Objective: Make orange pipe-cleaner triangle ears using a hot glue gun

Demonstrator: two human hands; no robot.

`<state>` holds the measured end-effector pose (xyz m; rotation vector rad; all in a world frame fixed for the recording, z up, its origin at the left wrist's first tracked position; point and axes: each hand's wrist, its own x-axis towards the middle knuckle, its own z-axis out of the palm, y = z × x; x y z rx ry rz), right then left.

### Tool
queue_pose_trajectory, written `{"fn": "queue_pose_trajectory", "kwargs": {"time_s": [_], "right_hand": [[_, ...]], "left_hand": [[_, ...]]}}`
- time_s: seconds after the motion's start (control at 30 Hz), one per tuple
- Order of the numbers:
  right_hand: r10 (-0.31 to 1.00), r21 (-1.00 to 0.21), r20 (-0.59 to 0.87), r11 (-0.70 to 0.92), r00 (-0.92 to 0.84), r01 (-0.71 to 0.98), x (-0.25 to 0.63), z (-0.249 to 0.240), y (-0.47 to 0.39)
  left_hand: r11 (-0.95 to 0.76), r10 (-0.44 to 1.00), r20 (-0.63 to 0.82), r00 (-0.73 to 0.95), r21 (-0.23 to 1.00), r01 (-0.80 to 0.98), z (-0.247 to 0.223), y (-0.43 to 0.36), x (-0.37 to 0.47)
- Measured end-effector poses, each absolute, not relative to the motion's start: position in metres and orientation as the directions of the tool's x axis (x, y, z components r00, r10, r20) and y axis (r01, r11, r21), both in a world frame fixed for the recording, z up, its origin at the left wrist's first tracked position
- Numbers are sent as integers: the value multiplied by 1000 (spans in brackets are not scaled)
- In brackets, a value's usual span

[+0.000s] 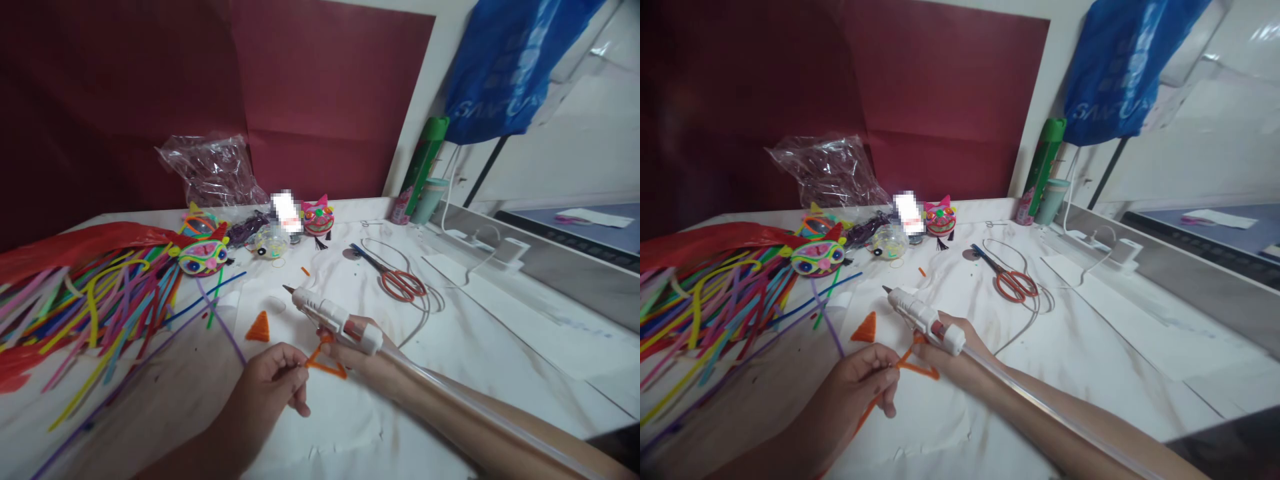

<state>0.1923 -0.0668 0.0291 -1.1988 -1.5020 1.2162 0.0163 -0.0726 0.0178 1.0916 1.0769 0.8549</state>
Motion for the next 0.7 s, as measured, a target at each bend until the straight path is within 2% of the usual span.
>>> {"fn": "queue_pose_trajectory", "kwargs": {"time_s": [0.33,0.53,0.7], "right_hand": [[989,-983,71,93,-133,161,190,20,-69],[998,-984,19,9,55,176,197,33,-68],[998,-963,62,65,-17,262,206,38,-73]], "left_hand": [[267,935,-272,228,962,54,27,-74,17],[269,957,-248,150,953,-140,11,-60,8],[207,978,-209,23,939,-276,19,-52,-1]]}}
